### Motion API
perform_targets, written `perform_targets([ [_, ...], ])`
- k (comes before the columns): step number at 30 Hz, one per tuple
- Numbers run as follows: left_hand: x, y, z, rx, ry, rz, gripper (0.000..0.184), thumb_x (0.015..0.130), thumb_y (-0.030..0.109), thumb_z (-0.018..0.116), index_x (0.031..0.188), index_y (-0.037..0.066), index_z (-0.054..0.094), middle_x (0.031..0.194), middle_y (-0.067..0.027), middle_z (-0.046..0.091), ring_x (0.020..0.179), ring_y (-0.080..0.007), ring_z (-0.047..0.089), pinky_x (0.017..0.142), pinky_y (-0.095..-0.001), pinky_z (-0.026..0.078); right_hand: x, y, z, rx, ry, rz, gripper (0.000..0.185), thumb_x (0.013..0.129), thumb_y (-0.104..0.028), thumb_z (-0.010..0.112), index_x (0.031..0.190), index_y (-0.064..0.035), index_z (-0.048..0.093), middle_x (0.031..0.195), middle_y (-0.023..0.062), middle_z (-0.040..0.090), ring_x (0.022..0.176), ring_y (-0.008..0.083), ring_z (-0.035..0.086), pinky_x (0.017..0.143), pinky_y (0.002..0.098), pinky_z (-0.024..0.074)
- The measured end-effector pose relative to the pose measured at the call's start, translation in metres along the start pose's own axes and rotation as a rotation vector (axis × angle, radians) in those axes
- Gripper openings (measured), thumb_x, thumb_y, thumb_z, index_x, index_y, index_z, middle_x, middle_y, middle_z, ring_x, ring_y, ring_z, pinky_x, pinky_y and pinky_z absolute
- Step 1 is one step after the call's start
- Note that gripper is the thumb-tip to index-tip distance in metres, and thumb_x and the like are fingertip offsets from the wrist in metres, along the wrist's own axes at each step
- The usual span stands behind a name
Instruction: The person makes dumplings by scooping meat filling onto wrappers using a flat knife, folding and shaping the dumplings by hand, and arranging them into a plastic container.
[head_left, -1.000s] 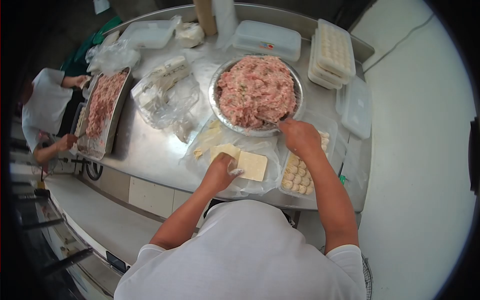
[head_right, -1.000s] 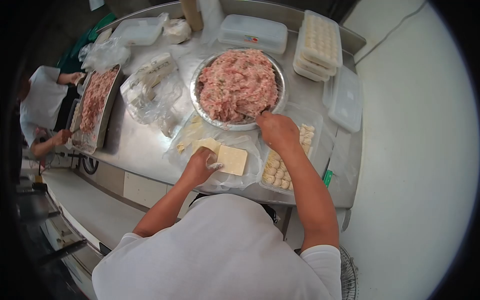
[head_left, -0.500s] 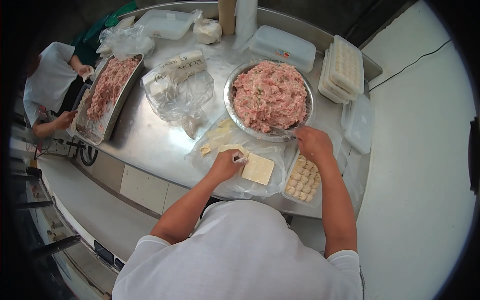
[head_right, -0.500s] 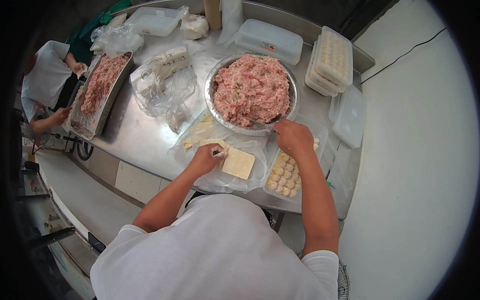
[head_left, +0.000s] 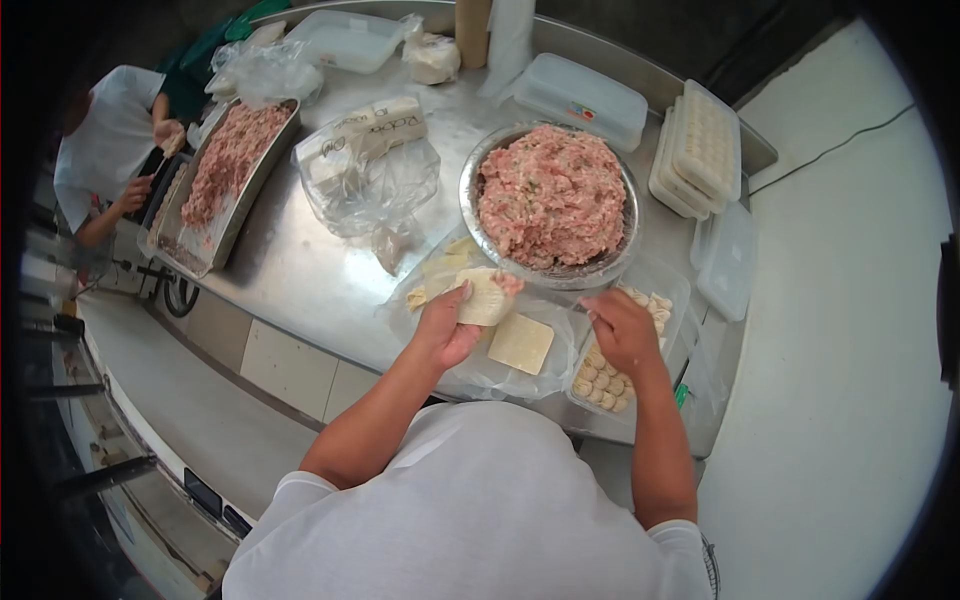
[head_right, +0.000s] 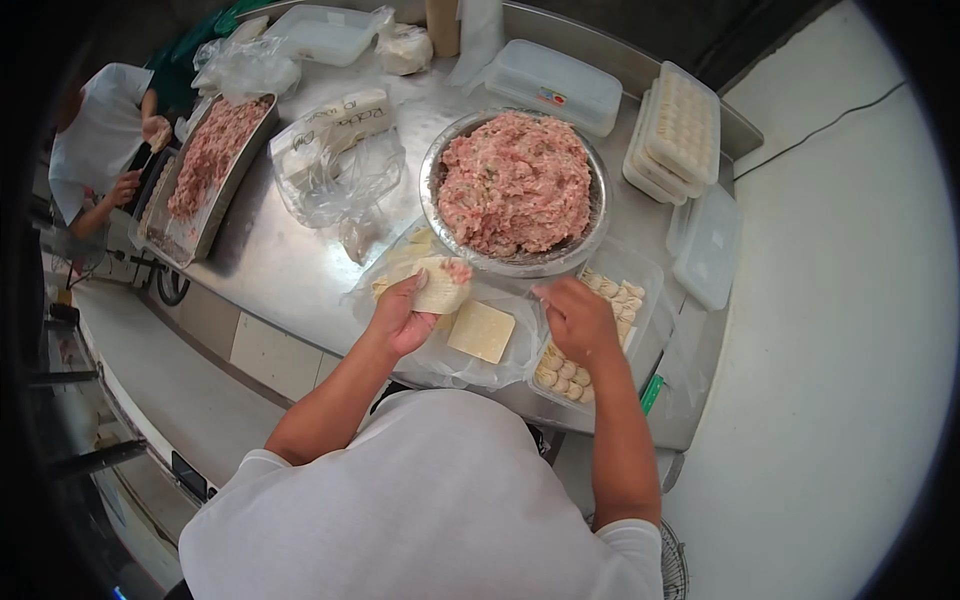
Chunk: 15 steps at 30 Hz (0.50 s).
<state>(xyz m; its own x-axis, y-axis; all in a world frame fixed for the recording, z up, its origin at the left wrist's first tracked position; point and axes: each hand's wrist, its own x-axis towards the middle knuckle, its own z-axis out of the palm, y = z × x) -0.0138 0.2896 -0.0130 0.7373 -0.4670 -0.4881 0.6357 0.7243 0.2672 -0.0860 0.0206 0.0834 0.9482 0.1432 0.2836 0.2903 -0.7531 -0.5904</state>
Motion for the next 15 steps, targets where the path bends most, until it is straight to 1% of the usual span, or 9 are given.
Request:
perform_targets([
  [2, -0.011, 0.002, 0.02, -0.117, -0.033, -0.052, 0.04, 0.108, 0.023, 0.038, 0.138, -0.003, 0.043, 0.133, -0.0211, 0.055, 0.126, -0.0335, 0.055, 0.112, -0.0501, 0.044, -0.016, -0.01, 0.017, -0.022, 0.001, 0.04, 0.025, 0.082, -0.003, 0.065, 0.104, -0.0112, 0.074, 0.092, 0.0096, 0.064, 0.08, 0.03, 0.066, 0.07, 0.0394, 0.0538],
  [4, -0.016, 0.007, 0.03, -0.094, -0.069, -0.079, 0.038, 0.107, 0.023, 0.041, 0.136, -0.002, 0.045, 0.132, -0.0205, 0.055, 0.124, -0.0323, 0.057, 0.109, -0.0481, 0.047, -0.026, -0.01, 0.033, -0.023, -0.015, 0.112, 0.025, 0.081, -0.001, 0.066, 0.102, -0.0116, 0.074, 0.096, 0.009, 0.062, 0.084, 0.029, 0.065, 0.072, 0.0397, 0.0539],
  [6, -0.013, 0.006, 0.023, -0.066, -0.109, -0.111, 0.036, 0.107, 0.023, 0.043, 0.134, 0.0, 0.046, 0.132, -0.0199, 0.055, 0.121, -0.031, 0.059, 0.106, -0.0461, 0.049, -0.029, -0.008, 0.027, -0.076, -0.048, 0.099, 0.025, 0.08, -0.001, 0.065, 0.101, -0.0113, 0.074, 0.093, 0.0095, 0.061, 0.085, 0.0291, 0.064, 0.072, 0.041, 0.0537],
  [8, -0.001, 0.002, 0.0, -0.09, 0.139, -0.05, 0.036, 0.107, 0.024, 0.045, 0.134, 0.001, 0.047, 0.13, -0.0173, 0.057, 0.118, -0.028, 0.06, 0.103, -0.0434, 0.05, -0.02, -0.016, 0.012, -0.124, -0.077, 0.087, 0.025, 0.079, -0.001, 0.065, 0.1, -0.011, 0.073, 0.09, 0.0099, 0.06, 0.085, 0.0293, 0.064, 0.072, 0.0423, 0.0534],
  [9, -0.003, 0.003, 0.006, -0.078, 0.137, -0.06, 0.036, 0.107, 0.024, 0.045, 0.134, 0.001, 0.047, 0.13, -0.0173, 0.057, 0.118, -0.028, 0.06, 0.103, -0.0434, 0.05, -0.011, -0.022, -0.001, -0.23, -0.073, 0.071, 0.024, 0.079, -0.002, 0.064, 0.1, -0.0109, 0.073, 0.088, 0.0104, 0.06, 0.085, 0.0298, 0.063, 0.072, 0.0432, 0.0534],
  [10, -0.008, 0.006, 0.018, 0.004, 0.177, 0.055, 0.038, 0.108, 0.025, 0.04, 0.135, -0.001, 0.046, 0.13, -0.0181, 0.057, 0.118, -0.0293, 0.06, 0.102, -0.0449, 0.051, -0.002, -0.022, -0.009, -0.338, -0.07, 0.056, 0.024, 0.079, -0.003, 0.063, 0.099, -0.0108, 0.073, 0.087, 0.0109, 0.06, 0.086, 0.0304, 0.063, 0.073, 0.044, 0.0534],
  [11, -0.011, 0.007, 0.026, 0.084, 0.215, 0.173, 0.041, 0.109, 0.027, 0.035, 0.135, -0.003, 0.045, 0.13, -0.019, 0.057, 0.118, -0.0305, 0.06, 0.102, -0.0463, 0.053, 0.006, -0.018, -0.009, -0.341, -0.061, 0.067, 0.024, 0.079, -0.003, 0.063, 0.099, -0.0108, 0.073, 0.087, 0.0109, 0.06, 0.086, 0.0304, 0.063, 0.073, 0.044, 0.0534],
  [14, -0.01, 0.013, 0.028, 0.092, 0.164, 0.163, 0.041, 0.11, 0.027, 0.035, 0.136, -0.003, 0.045, 0.131, -0.0181, 0.057, 0.119, -0.0296, 0.061, 0.102, -0.0441, 0.053, 0.028, -0.004, -0.003, -0.464, -0.034, 0.131, 0.026, 0.078, -0.005, 0.061, 0.101, -0.0116, 0.072, 0.085, 0.0107, 0.061, 0.085, 0.0312, 0.065, 0.072, 0.0448, 0.0542],
  [15, -0.011, 0.013, 0.027, 0.091, 0.161, 0.169, 0.041, 0.11, 0.027, 0.035, 0.136, -0.003, 0.045, 0.131, -0.0181, 0.057, 0.119, -0.0296, 0.061, 0.102, -0.0441, 0.053, 0.032, 0.006, 0.002, -0.491, -0.125, 0.088, 0.026, 0.079, -0.006, 0.062, 0.101, -0.0123, 0.073, 0.085, 0.0101, 0.062, 0.083, 0.031, 0.066, 0.071, 0.0445, 0.0547],
])
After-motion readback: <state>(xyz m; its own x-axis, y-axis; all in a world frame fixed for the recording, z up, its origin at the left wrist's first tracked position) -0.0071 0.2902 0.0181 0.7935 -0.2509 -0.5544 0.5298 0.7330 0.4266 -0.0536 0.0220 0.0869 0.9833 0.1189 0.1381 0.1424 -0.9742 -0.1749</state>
